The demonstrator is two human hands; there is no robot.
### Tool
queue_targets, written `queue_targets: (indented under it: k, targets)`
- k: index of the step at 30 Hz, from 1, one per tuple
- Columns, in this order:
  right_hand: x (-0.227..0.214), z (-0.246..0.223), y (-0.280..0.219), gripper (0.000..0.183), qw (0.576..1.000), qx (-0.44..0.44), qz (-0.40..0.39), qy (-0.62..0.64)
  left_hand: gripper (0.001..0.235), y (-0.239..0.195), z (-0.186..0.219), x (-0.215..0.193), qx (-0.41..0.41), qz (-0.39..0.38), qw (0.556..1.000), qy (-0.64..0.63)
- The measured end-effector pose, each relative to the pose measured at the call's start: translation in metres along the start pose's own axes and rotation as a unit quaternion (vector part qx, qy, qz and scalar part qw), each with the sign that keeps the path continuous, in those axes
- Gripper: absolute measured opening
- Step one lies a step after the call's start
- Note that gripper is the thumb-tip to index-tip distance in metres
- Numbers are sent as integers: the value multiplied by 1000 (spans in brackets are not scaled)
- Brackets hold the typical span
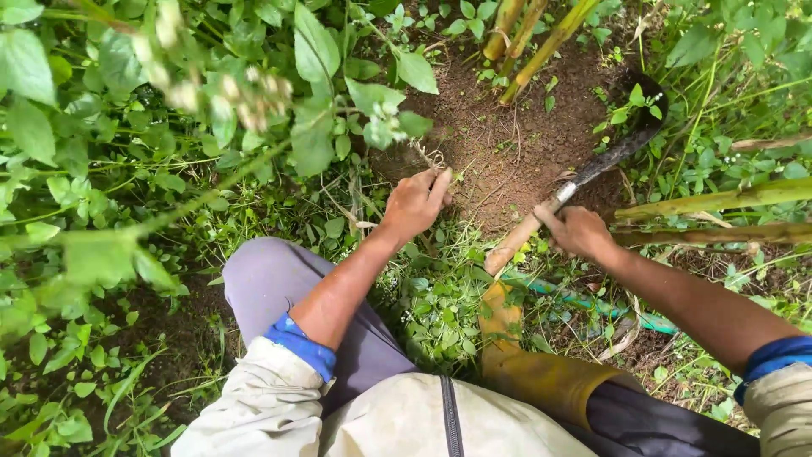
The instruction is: Using a sickle and hands to clear weeds and overgrown vegetation in a field
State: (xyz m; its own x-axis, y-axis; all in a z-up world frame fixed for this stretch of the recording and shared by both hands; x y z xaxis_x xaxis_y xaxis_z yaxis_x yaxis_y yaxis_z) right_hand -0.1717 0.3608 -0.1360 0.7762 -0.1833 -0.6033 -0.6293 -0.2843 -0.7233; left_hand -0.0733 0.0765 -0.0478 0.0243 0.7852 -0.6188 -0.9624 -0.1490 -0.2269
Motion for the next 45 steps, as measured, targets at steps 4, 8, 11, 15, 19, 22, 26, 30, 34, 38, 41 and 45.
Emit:
queue_targets:
  k: [4,8,11,15,19,22,26,30,34,38,41,45]
  targets:
    - [2,9,11,88,991,-13,81,106,60,0,-9,-23,-31,26,991,127]
    - [-8,2,0,82,973,-8,174,153,48,-4,-31,-50,-52,82,956,278]
    - [-1,28,4,63,933,-6,225,282,37,15,-63,-42,-45,122,920,369]
    - [-7,27,2,44,877,-55,240,412,36,26,-94,-32,-27,140,914,379]
    - [-2,-3,-31,40,859,-67,205,464,22,40,-102,-26,-37,160,817,553]
    - [32,-27,-52,36,854,-71,150,493,19,32,-93,-56,-74,139,833,530]
    - [99,-74,-94,35,887,-45,10,459,25,6,-77,-124,-82,206,923,314]
    - [148,-74,-88,23,867,-135,-107,468,26,-20,-72,-174,-79,236,933,259]
    - [111,-110,-90,38,968,-108,0,227,22,-48,-89,-222,-150,267,928,212]
    - [66,-167,-83,28,967,-204,81,128,26,-66,-94,-246,-163,291,938,95]
    - [50,-195,-66,30,969,-207,107,80,25,-58,-105,-228,-176,195,957,122]
    - [49,-205,-51,42,973,-163,123,106,31,-43,-97,-211,-166,159,956,184]
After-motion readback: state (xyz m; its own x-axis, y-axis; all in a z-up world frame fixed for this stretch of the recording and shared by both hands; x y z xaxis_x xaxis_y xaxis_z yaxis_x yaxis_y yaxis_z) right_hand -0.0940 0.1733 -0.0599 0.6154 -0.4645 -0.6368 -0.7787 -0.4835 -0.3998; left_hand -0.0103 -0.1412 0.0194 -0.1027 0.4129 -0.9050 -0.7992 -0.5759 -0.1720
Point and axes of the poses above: each hand's wrist, its own y-axis towards the middle knuckle, its own x-axis out of the palm, z = x × y, the point moved 10 cm from there along y, towards the middle knuckle, and after that the axes turned 9 degrees about y, right-handed, at the moved point
